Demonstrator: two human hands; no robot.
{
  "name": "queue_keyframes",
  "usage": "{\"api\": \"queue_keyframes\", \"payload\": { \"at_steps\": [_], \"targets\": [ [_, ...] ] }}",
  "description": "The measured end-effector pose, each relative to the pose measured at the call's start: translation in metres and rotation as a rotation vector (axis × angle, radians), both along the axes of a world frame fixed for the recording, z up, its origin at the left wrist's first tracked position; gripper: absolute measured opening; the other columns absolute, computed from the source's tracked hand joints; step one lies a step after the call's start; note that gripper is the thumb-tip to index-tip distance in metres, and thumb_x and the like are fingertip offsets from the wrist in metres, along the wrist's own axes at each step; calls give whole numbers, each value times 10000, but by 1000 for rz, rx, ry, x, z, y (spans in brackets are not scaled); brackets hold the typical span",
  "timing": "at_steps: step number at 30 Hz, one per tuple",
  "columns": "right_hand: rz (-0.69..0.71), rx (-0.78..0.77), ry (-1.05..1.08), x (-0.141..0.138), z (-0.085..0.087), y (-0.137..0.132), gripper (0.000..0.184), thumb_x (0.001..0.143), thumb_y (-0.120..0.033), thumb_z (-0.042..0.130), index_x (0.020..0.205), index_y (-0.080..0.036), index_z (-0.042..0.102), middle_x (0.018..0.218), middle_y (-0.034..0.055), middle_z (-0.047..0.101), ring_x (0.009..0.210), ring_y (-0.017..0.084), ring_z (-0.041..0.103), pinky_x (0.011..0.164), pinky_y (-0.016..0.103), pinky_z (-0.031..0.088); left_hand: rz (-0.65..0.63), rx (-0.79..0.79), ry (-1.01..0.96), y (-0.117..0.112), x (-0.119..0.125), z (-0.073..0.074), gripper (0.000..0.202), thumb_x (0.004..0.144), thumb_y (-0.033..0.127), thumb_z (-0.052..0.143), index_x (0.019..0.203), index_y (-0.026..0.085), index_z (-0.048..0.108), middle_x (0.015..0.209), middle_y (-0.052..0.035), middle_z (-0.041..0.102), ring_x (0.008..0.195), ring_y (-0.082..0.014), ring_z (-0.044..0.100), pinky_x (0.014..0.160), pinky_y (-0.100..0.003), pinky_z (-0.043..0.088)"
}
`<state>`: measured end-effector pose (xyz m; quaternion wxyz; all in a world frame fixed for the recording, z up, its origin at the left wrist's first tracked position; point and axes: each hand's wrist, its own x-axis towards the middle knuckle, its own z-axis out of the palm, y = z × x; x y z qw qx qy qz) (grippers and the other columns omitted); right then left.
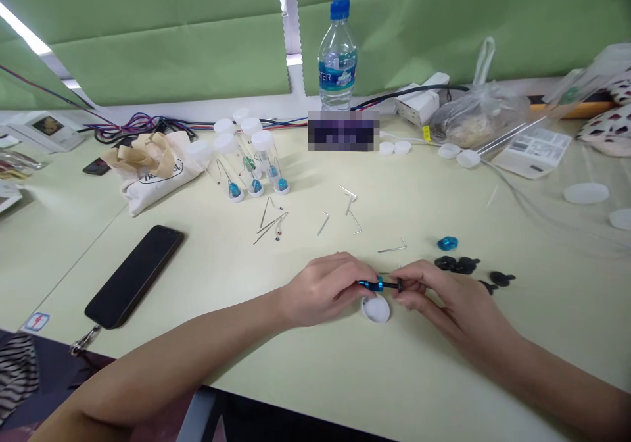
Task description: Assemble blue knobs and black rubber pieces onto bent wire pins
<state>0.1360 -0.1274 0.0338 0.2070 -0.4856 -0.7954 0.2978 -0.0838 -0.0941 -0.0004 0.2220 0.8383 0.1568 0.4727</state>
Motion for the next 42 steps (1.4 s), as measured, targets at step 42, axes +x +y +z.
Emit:
{"api": "queue_keyframes", "payload": {
  "at_steps": [42],
  "targets": [
    [85, 343, 13, 9, -7, 8, 223, 997, -350, 408, 979, -214, 582, 762, 13, 667, 613, 139, 626, 564, 251, 464, 105, -122, 1, 0, -1, 7, 110, 883, 167, 618, 988, 149, 591, 865, -59, 712, 775, -127, 682, 697, -231, 580]
  ]
}}
